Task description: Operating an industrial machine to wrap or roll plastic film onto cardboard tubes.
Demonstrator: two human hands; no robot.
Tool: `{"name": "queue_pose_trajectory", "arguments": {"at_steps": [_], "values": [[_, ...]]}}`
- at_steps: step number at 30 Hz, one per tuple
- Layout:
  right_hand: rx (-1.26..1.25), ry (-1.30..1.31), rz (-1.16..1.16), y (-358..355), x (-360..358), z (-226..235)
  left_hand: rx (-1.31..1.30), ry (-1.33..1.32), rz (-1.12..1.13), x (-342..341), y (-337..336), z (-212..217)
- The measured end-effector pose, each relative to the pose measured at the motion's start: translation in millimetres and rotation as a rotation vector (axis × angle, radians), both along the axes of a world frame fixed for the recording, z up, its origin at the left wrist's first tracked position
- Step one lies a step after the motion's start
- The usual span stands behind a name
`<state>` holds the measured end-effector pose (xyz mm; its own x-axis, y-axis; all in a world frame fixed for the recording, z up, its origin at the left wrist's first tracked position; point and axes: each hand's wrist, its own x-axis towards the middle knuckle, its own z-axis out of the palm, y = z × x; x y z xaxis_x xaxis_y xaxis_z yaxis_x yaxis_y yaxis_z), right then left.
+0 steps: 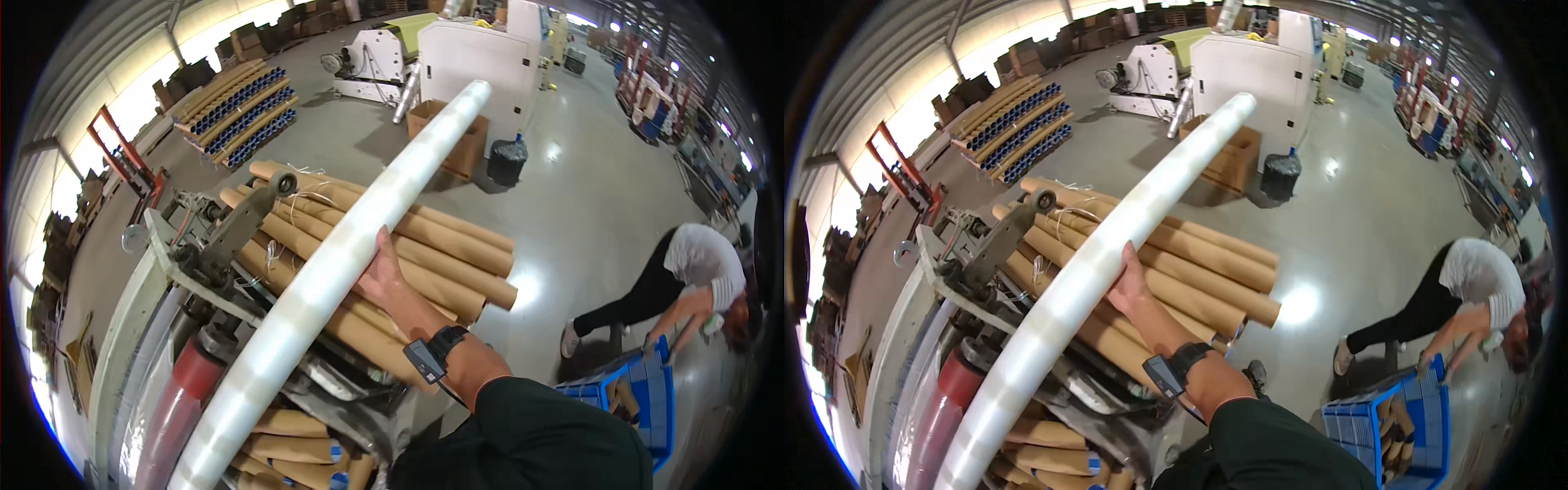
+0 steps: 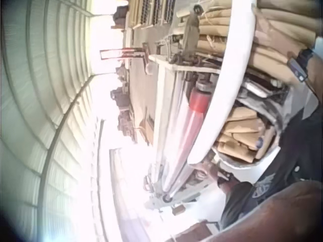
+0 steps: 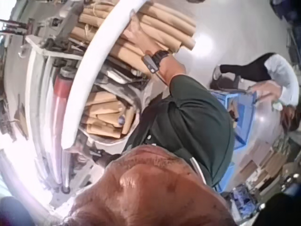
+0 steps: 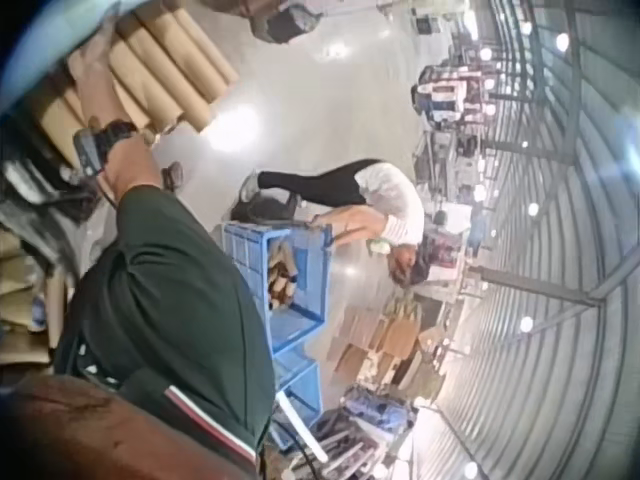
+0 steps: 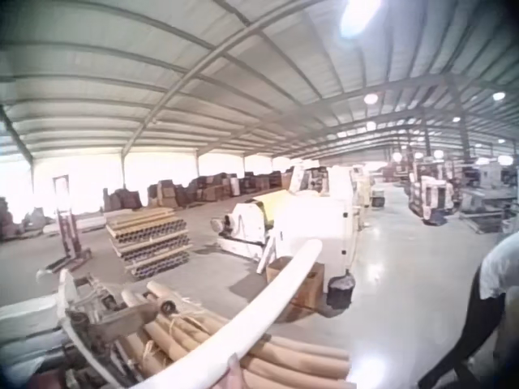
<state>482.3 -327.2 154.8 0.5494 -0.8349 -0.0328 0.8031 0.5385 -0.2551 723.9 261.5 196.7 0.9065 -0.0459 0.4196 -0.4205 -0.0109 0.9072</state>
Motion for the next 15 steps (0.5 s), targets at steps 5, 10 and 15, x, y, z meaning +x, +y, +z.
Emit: {"name": "queue_pose_trajectory", "arguments": {"at_steps": [5, 10, 15], "values": [[-0.003, -0.037, -0.099, -176, -78, 4, 0.53, -0.643, 0.039, -76, -191, -31], [-0.087, -0.013, -0.372, -328, -233, 28, -0.56, 0.26, -0.017, -226, -447, 30], [-0.147, -0.046, -0.434, -347, -308, 96, -1.027, 0.61, -0.727, -279, -565, 39]]}}
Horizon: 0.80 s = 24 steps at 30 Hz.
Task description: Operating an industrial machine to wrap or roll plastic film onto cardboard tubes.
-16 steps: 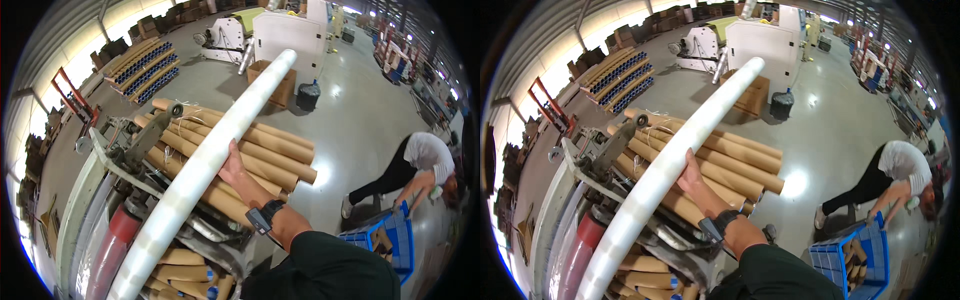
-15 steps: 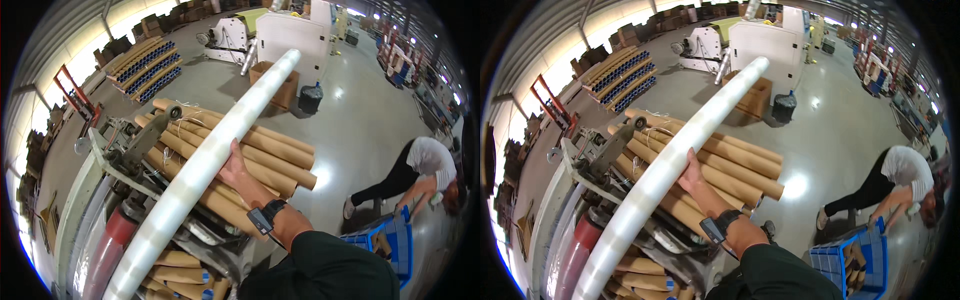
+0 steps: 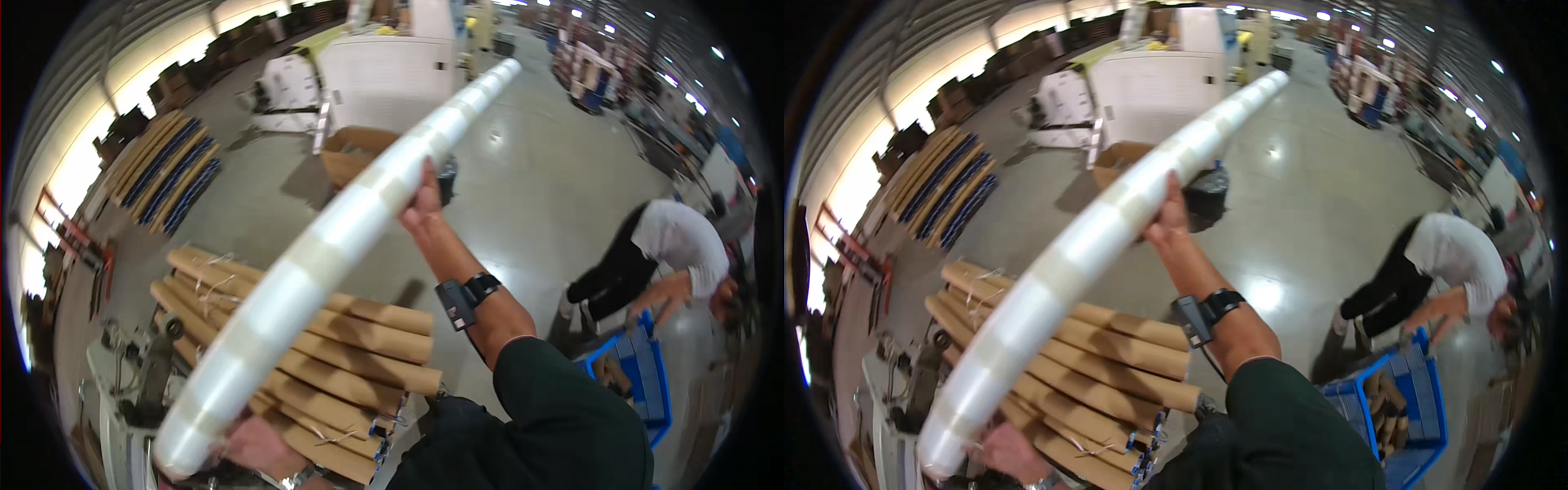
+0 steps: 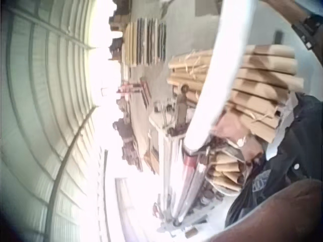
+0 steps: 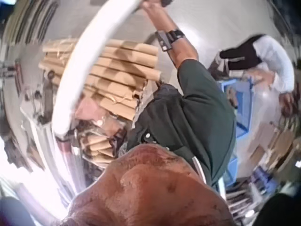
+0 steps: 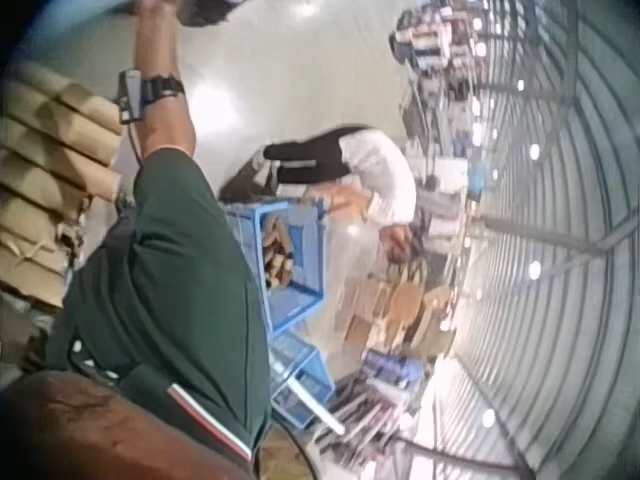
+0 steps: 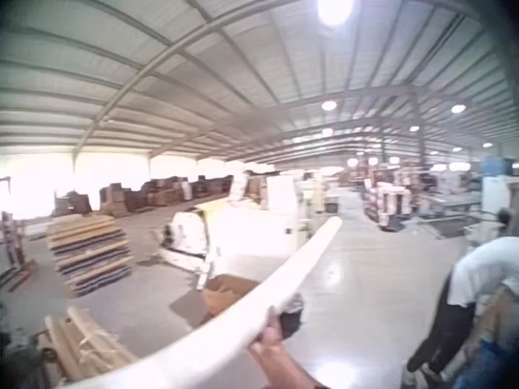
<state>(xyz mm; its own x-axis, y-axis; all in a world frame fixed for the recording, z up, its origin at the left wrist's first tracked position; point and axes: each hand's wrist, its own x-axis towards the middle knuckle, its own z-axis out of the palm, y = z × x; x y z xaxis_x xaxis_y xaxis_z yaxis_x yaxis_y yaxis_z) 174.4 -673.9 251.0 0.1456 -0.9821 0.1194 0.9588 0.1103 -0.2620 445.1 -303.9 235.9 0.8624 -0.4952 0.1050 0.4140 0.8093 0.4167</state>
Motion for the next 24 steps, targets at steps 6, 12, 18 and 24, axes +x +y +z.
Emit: {"name": "queue_pose_trajectory", "arguments": {"at_steps": [6, 12, 18, 24], "values": [[-1.02, 1.494, 0.24, 194, -65, 63, -0.034, -0.654, -0.456, -104, -176, -13], [-0.939, 1.861, -1.245, 335, -135, 87, -0.266, -0.249, -0.343, -169, -48, 129], [-0.631, 1.576, -1.476, 475, -161, 52, -0.52, -0.637, -0.482, -267, 51, 193], [-0.27, 1.396, -1.348, 629, -202, 52, -0.636, -1.286, -0.476, -373, 133, 159]]}}
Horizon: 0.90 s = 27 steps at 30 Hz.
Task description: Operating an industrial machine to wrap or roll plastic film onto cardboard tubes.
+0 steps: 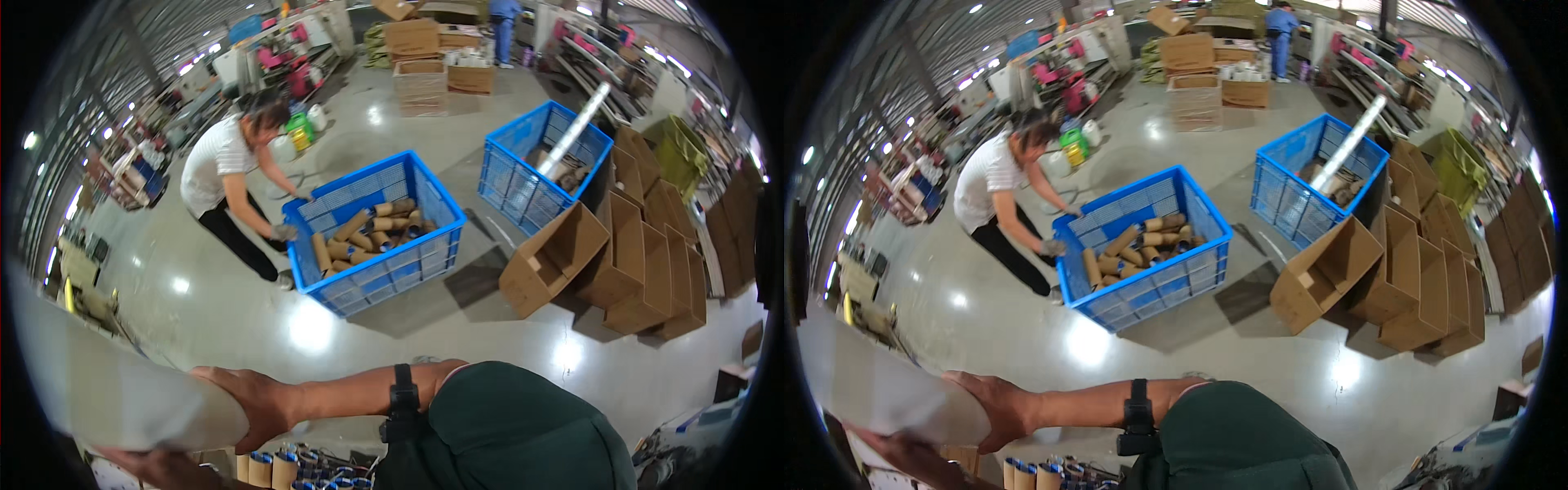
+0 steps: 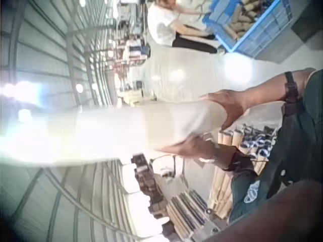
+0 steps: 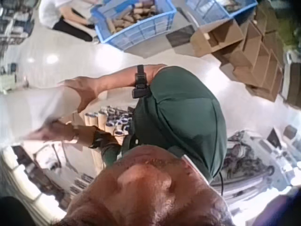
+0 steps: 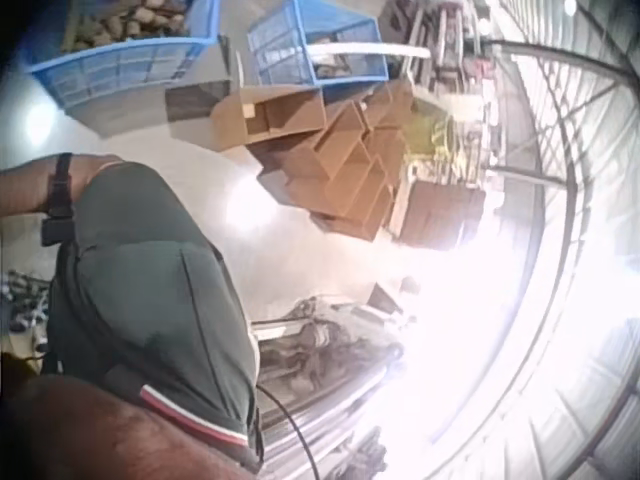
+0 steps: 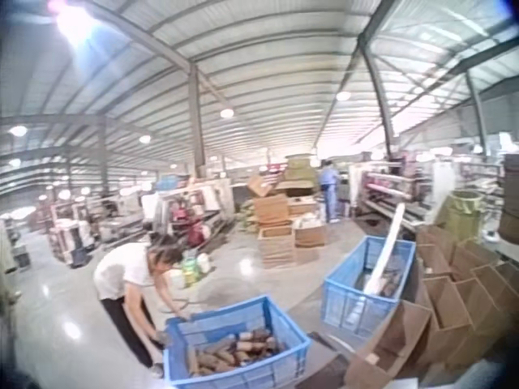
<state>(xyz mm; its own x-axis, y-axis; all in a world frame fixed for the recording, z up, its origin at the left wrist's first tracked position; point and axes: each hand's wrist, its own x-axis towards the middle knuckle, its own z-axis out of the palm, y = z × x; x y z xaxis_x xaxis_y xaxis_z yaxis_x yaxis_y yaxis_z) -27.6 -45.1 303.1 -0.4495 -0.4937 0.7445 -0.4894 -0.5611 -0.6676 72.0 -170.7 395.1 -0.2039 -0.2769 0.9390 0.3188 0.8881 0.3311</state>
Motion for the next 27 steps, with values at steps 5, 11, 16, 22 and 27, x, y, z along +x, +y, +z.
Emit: {"name": "queue_pose_trajectory", "arguments": {"at_steps": [5, 11, 16, 22, 27], "values": [[0.063, -0.288, -0.127, 135, -73, -25, 0.136, -0.503, -0.266, -74, 106, -144], [-0.199, -0.767, -0.089, 314, -191, -78, 0.89, -1.453, -0.658, -58, 220, -296], [-0.385, -1.024, -0.222, 441, -273, -120, 1.002, -1.618, -0.471, -125, 264, -318], [-0.48, -1.26, -0.499, 556, -315, -201, 1.031, -1.649, -0.434, -190, 302, -326], [-0.554, -1.362, -0.776, 678, -353, -266, 1.054, -1.713, -0.412, -230, 341, -350]]}}
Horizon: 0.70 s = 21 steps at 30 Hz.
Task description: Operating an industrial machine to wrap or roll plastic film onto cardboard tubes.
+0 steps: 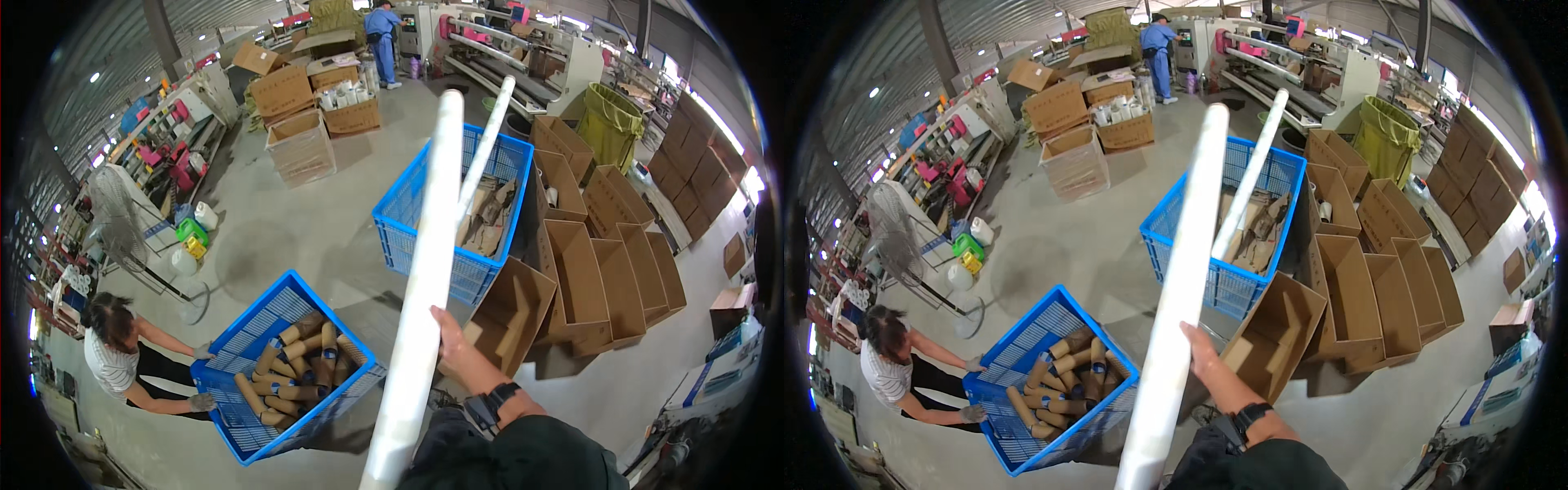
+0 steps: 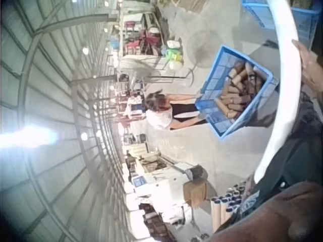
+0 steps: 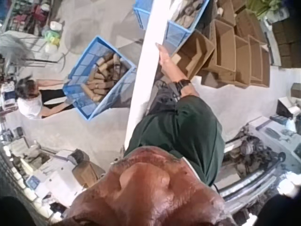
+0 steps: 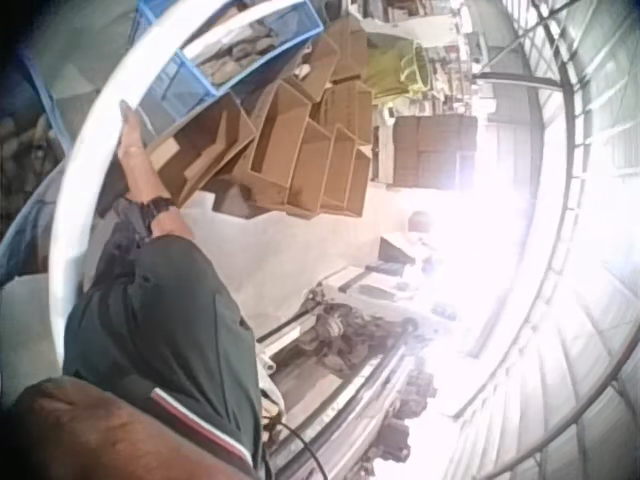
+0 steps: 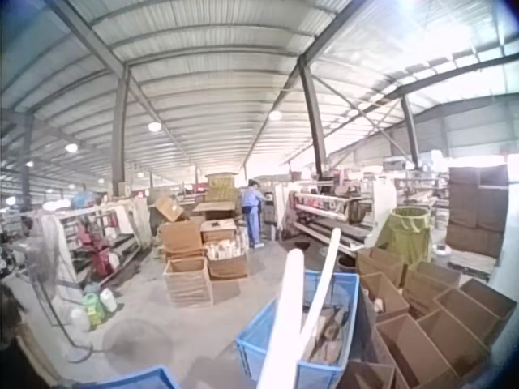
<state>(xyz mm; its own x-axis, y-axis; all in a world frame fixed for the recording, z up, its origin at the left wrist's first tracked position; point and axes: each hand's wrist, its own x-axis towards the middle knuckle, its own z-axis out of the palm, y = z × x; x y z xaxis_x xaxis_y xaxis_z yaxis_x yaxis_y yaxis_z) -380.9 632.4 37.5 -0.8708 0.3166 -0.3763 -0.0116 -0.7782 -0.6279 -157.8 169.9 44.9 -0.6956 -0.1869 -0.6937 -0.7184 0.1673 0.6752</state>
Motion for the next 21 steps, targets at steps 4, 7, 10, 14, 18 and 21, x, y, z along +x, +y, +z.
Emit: {"name": "queue_pose_trajectory", "arguments": {"at_steps": [4, 7, 10, 14, 18, 21], "values": [[0.008, 0.029, -0.111, 110, -62, 18, 0.014, -0.03, -0.018, -30, 28, 4], [0.207, 0.023, -0.337, 214, -94, 13, 0.09, 0.011, -0.165, -82, 74, -2], [0.484, 0.182, -0.425, 268, -121, 30, 0.413, 0.026, -0.355, -193, 194, -3], [0.637, -0.116, -0.501, 284, -108, 28, 0.314, 0.501, -0.774, -272, 386, 44], [0.491, -0.257, -0.128, 227, -41, -13, 0.414, 0.489, -0.798, -265, 412, 12], [0.432, -0.304, 0.08, 181, 55, -100, 0.269, 0.502, -1.03, -228, 351, 9]]}}
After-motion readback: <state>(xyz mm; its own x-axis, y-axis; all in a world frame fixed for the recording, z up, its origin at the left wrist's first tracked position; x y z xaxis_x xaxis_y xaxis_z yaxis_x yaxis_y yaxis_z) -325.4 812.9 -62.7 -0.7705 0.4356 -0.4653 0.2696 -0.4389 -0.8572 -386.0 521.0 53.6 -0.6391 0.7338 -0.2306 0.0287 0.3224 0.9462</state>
